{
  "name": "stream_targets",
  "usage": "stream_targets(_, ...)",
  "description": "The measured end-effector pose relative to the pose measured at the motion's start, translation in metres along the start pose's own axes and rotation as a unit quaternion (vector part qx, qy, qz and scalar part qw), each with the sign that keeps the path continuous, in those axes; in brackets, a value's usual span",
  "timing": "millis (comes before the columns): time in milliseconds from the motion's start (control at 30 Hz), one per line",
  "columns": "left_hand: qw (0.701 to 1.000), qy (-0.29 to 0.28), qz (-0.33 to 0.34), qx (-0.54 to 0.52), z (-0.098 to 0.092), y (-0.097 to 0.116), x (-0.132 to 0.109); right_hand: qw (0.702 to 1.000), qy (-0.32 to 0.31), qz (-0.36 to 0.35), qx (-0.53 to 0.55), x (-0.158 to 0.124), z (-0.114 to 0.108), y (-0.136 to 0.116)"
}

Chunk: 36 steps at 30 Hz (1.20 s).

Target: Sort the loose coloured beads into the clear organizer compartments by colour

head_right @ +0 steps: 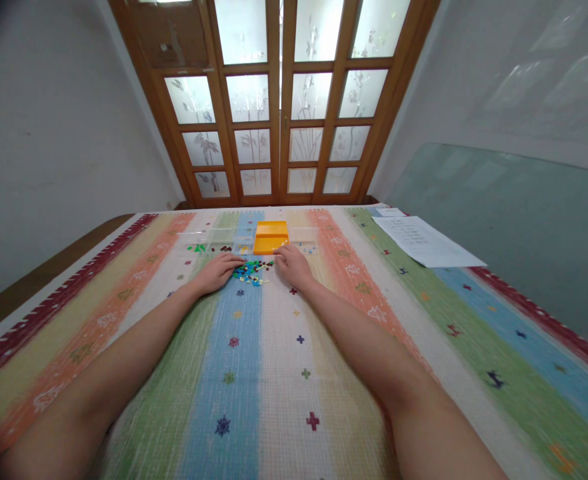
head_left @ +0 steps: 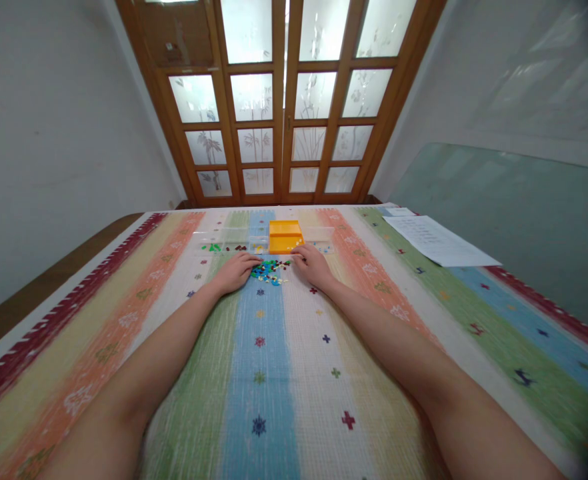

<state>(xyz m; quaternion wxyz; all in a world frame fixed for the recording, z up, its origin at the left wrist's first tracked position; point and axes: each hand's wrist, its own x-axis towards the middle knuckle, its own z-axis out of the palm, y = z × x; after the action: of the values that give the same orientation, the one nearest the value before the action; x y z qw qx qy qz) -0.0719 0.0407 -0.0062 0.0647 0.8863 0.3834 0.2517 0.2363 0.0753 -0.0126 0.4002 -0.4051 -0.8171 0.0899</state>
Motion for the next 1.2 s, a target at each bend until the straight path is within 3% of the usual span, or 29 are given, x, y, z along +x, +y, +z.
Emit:
stream_targets(800,0.999,-0.001,-0.025,0.042,0.002,0.009,0.006,1.000,-0.004,-0.002,-0.002,0.000,-0.001,-0.001)
stream_targets(1200,0.985,0.073,-0.151,0.025,0.002,-0.003,0.005,1.000,-0.001,-0.002,-0.001,-0.001,0.000,0.000)
